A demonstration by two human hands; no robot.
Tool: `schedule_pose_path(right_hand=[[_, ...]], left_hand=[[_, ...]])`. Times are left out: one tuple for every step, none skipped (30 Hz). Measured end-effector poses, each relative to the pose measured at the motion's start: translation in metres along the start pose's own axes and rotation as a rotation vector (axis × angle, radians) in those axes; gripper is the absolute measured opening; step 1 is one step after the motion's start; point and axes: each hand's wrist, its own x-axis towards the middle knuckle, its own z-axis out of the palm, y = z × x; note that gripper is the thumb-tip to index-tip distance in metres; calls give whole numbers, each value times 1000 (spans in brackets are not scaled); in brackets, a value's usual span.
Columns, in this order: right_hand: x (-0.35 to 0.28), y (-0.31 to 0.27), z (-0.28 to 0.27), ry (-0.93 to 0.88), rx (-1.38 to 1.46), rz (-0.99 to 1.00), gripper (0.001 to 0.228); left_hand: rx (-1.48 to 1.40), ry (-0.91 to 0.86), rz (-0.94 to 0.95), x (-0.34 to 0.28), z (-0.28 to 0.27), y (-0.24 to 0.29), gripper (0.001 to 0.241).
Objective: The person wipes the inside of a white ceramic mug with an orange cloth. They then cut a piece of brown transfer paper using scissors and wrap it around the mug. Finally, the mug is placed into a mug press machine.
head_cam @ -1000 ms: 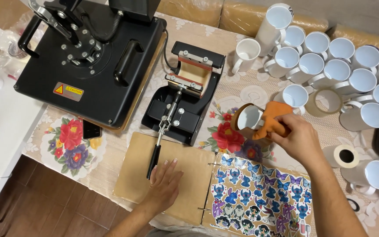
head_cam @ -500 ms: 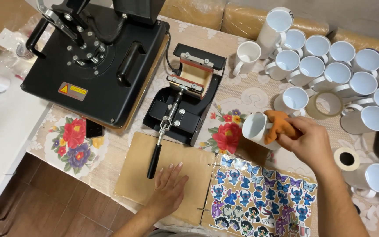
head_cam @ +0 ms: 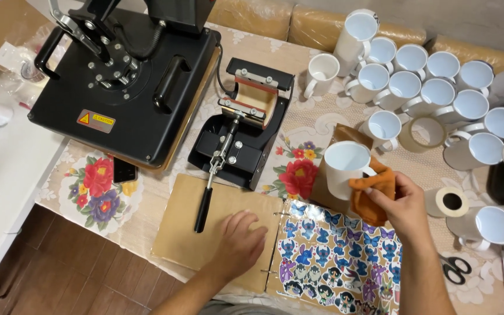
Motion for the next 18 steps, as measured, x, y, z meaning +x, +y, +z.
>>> schedule_pose_path(right_hand=[[-1, 15, -2, 2, 0, 4, 41], [2, 28, -3, 17, -13, -61, 37], [6, 40, -3, 32, -27, -127, 32], [5, 48, -1, 34, -26, -130, 32], [4, 57, 2, 39, 45, -218, 38], [2, 67, 4, 38, 113, -300, 43], [-1, 82, 7, 34, 111, -299, 43], [0, 94, 11, 51, 148, -463, 41], [1, 106, 15, 67, 185, -628, 41], [-4, 100, 20, 61, 188, -635, 41], [-10, 94, 25, 168, 36, -872, 43], [-18, 89, 32, 268, -120, -1099, 47], [-28, 72, 38, 253, -113, -1102, 47], [-37, 55, 45, 294, -227, -1266, 46], [-48, 38, 52, 336, -342, -1430, 48], [-49, 43, 59, 324, -333, -1436, 48], [-51, 48, 66, 289, -243, -1406, 32], [-52, 52, 75, 248, -153, -1378, 16]], left_hand=[[-2, -4, 0, 10, -5, 8, 7], [-50, 69, 13, 24, -8, 13, 2], [-99, 142, 27, 38, -12, 18, 3], [-98, 145, 30, 47, -16, 24, 3], [-119, 192, 62, 56, -19, 29, 2], [-141, 237, 86, 61, -23, 36, 3], [-140, 238, 82, 52, -19, 39, 3], [-145, 216, 92, 49, -15, 38, 2], [-150, 195, 102, 45, -10, 37, 6], [-142, 202, 100, 43, -18, 37, 6], [-123, 192, 141, 41, -25, 37, 6], [-103, 178, 172, 34, -33, 39, 6], [-92, 181, 160, 28, -36, 36, 6], [-82, 190, 147, 21, -40, 32, 6], [-72, 199, 135, 15, -44, 28, 6], [-62, 204, 125, 9, -47, 26, 6], [-91, 230, 65, 4, -52, 23, 6], [-117, 262, 3, -1, -55, 20, 7]])
